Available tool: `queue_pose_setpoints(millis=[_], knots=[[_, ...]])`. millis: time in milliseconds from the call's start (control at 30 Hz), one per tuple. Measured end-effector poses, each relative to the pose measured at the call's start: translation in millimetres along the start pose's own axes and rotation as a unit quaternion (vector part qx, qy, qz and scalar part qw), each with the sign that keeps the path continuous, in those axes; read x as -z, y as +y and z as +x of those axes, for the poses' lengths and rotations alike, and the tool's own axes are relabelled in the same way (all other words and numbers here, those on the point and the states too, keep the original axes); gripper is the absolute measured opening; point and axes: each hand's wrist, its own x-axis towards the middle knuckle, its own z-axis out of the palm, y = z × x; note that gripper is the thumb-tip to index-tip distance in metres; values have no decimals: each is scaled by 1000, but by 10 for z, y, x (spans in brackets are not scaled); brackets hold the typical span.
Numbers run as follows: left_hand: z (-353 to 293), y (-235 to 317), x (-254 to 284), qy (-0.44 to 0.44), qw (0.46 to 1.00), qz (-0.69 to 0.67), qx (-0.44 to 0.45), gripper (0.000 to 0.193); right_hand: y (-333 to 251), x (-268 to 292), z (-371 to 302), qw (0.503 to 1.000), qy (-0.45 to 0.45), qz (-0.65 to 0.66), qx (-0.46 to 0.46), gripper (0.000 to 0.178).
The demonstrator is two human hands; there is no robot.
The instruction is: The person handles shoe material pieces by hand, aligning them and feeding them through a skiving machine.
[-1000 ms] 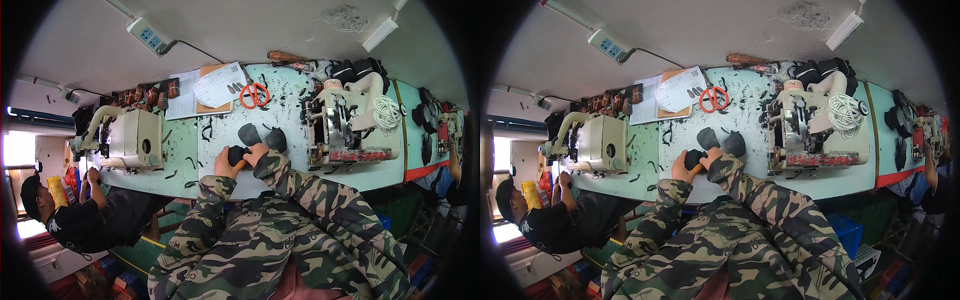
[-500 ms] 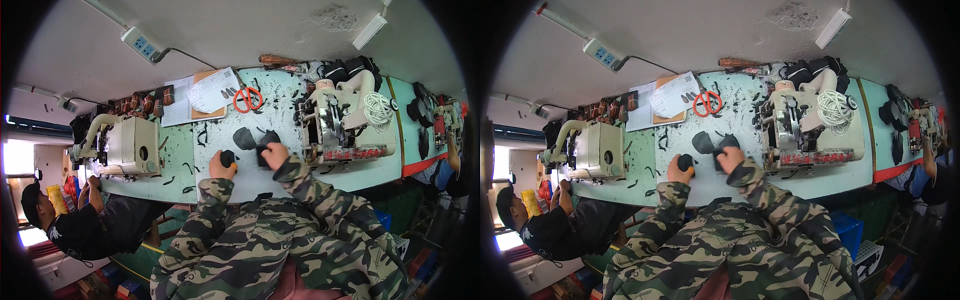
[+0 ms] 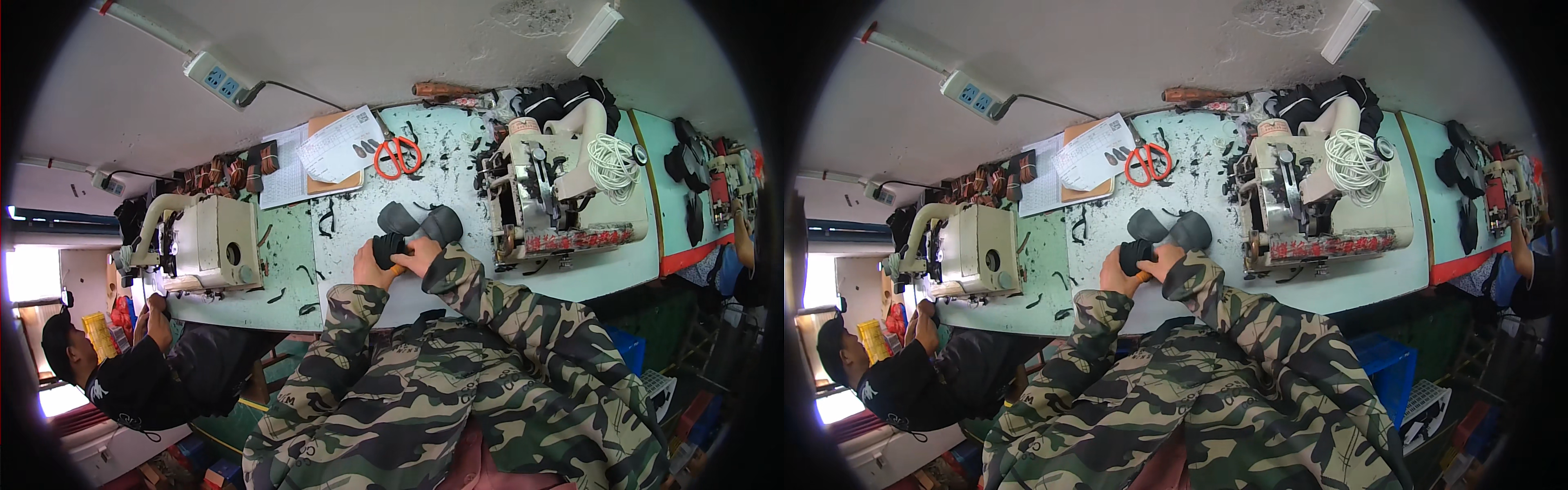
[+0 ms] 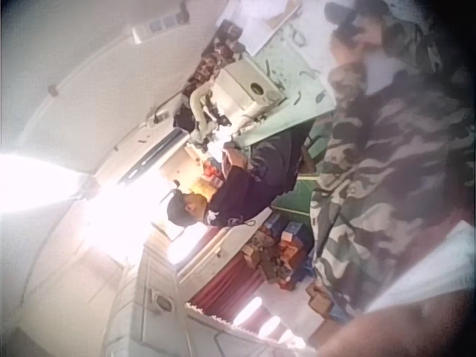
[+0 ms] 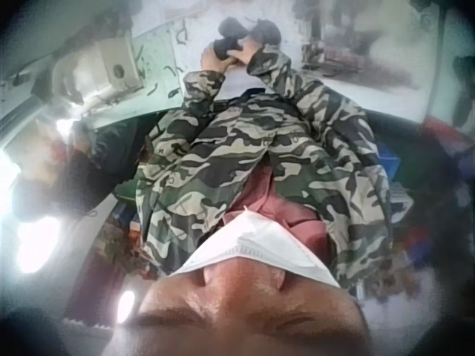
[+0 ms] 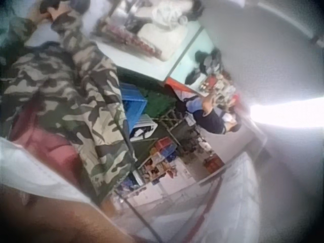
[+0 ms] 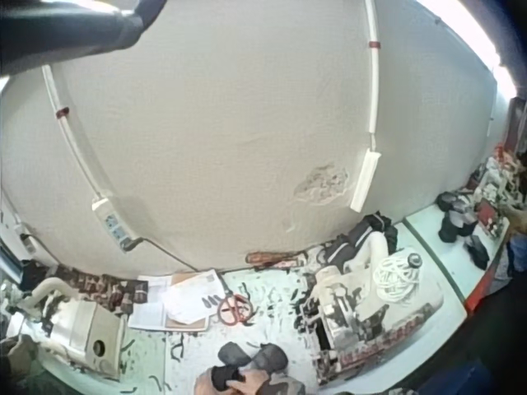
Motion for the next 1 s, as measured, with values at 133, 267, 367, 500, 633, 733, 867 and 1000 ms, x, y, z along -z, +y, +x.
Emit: queue_pose_setpoints(millis=[133, 267, 367, 500, 633, 733, 867, 1000], knots=[[18, -121, 90, -73, 996, -44, 17, 84, 47, -11, 52, 999, -24, 38, -22, 35], [59, -221, 91, -62, 995, -71, 16, 84, 42, 1, 73, 999, -13, 34, -27, 30], [61, -250, 76, -57, 994, -88, 21, 73, 51, -3, 93, 998, -16, 34, -49, 25], [20, -185, -2, -28, 998, -49, 25, 69, 94, -80, 57, 1000, 23, 6, -21, 24], [14, -102, -114, 60, 996, 48, -40, 66, 82, -160, -34, 995, 71, -57, 34, 24], [41, -120, -99, 39, 999, 4, 14, 61, 22, -64, -23, 992, 84, -60, 73, 23], [38, -174, 9, 24, 998, 4, 64, 55, -100, 170, 130, 976, 157, -113, 97, 22], [0, -139, 3, 37, 998, 3, 47, 57, -198, 127, 209, 964, 157, -172, 130, 24]])
